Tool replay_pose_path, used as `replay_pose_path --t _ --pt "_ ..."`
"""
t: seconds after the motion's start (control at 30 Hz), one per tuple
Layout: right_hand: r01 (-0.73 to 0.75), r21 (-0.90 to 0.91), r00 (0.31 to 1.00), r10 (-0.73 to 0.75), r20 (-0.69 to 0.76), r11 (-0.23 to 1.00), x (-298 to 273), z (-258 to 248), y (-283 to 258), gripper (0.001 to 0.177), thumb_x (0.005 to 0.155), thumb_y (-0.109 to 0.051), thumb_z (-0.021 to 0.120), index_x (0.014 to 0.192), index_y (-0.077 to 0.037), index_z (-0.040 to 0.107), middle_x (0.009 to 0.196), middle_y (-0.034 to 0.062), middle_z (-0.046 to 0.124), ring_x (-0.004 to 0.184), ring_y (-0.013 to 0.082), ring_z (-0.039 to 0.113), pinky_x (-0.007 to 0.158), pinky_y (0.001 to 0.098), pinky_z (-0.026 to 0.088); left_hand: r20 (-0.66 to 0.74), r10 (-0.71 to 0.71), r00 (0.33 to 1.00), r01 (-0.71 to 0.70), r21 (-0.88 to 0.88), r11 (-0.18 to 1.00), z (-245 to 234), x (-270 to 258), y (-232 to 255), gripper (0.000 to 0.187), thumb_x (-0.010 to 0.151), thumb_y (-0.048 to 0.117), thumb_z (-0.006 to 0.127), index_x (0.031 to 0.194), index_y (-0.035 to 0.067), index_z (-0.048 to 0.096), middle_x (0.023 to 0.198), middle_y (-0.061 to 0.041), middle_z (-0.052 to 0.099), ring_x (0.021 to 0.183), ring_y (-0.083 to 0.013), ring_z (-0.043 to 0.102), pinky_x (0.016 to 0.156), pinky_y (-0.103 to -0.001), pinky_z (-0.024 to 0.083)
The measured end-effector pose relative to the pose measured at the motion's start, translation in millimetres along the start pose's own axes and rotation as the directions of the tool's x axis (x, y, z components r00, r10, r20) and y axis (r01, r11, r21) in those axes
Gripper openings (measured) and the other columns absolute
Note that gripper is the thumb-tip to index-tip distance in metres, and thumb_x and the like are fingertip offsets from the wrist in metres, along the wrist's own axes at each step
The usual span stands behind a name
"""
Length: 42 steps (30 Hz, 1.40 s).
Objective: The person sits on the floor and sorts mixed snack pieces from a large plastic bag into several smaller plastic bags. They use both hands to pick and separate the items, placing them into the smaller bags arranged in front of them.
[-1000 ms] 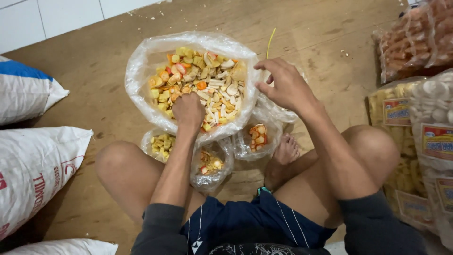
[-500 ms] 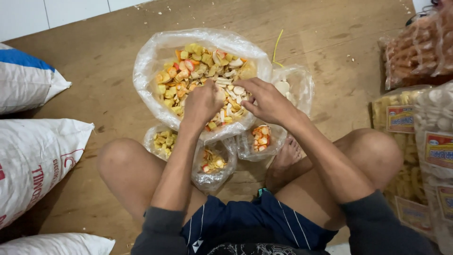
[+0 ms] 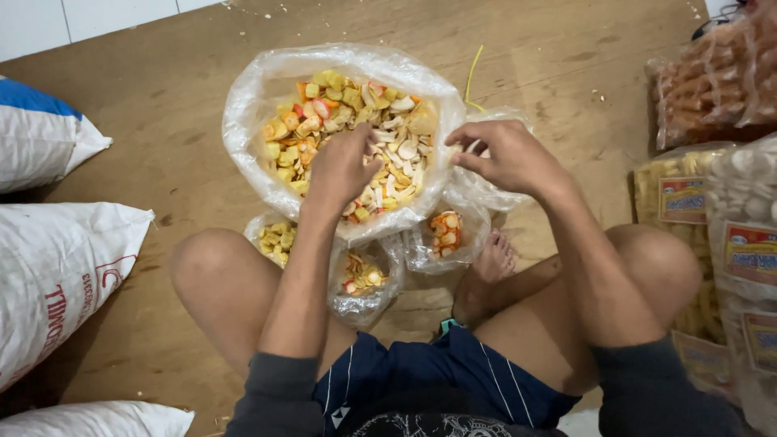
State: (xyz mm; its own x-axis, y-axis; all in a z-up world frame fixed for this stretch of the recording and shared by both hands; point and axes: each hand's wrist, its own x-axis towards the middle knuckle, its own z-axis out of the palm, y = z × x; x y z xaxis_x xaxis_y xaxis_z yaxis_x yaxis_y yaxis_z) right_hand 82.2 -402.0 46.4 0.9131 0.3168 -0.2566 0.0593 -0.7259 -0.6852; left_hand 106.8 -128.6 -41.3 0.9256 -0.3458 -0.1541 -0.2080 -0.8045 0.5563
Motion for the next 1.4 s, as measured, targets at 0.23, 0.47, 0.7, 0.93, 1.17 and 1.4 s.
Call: replay_pose_path --t 0.23,0.47,0.7,0.93,1.17,1.4 --pt "-0.217 -0.42 0.973 0.228 -0.025 0.881 3 7 65 0.032 0.093 -0.03 0.067 0.123 -0.022 0.073 0.101 0.009 0.075 0.098 0.0356 0.074 0.082 0.0517 0.06 -0.159 -0.328 0.931 0.345 0.1 0.933 23 26 -41 0.021 0.084 0.022 0.078 0.103 0.017 0.071 0.093 -0.006 0.076 0.099 -0.0336 0.073 0.084 -0.054 0.058" --pt "-0.229 -0.396 0.973 0.217 -0.077 0.889 -6 0 22 0.044 0.095 -0.033 0.064 0.138 -0.027 0.062 0.127 0.0109 0.065 0.113 0.0409 0.066 0.087 0.0628 0.055 -0.114 -0.377 0.919 0.394 0.227 0.891 41 23 -22 0.038 0.086 0.02 0.076 0.12 0.012 0.063 0.11 -0.014 0.074 0.115 -0.0367 0.066 0.092 -0.057 0.05" --pt "-0.157 -0.386 0.987 0.128 -0.101 0.909 4 8 20 0.037 0.095 -0.028 0.064 0.131 -0.022 0.065 0.119 0.0085 0.069 0.106 0.0381 0.069 0.084 0.0607 0.057 -0.194 -0.337 0.921 0.387 0.383 0.839 42 17 -4 0.038 0.091 0.015 0.06 0.129 0.01 0.059 0.107 -0.016 0.075 0.12 -0.0373 0.06 0.09 -0.052 0.041" --pt "-0.009 -0.111 0.998 0.002 -0.066 0.994 10 21 2 0.027 0.09 -0.018 0.07 0.117 -0.013 0.072 0.108 0.0149 0.074 0.091 0.0341 0.074 0.076 0.0506 0.06 -0.181 -0.243 0.953 0.284 0.253 0.925 70 32 -45 0.03 0.085 0.014 0.07 0.115 0.011 0.066 0.105 -0.014 0.075 0.109 -0.037 0.066 0.088 -0.053 0.045" --pt "0.019 -0.022 1.0 -0.019 -0.019 1.0 12 28 -16 0.026 0.09 -0.015 0.07 0.115 -0.009 0.073 0.105 0.0155 0.075 0.091 0.0326 0.075 0.078 0.0469 0.059 -0.111 -0.085 0.99 0.074 -0.097 0.993 102 47 -69 0.029 0.08 0.0 0.071 0.108 0.006 0.067 0.096 -0.014 0.07 0.099 -0.0374 0.071 0.084 -0.051 0.058" --pt "0.107 0.094 0.994 -0.104 -0.043 0.99 12 38 -23 0.031 0.087 -0.015 0.075 0.117 -0.01 0.071 0.109 0.0158 0.073 0.087 0.0289 0.075 0.074 0.0384 0.059 -0.089 -0.132 0.987 0.07 -0.505 0.86 10 16 -7 0.038 0.078 0.01 0.082 0.113 0.016 0.073 0.086 0.001 0.068 0.077 -0.0092 0.068 0.077 -0.026 0.058"
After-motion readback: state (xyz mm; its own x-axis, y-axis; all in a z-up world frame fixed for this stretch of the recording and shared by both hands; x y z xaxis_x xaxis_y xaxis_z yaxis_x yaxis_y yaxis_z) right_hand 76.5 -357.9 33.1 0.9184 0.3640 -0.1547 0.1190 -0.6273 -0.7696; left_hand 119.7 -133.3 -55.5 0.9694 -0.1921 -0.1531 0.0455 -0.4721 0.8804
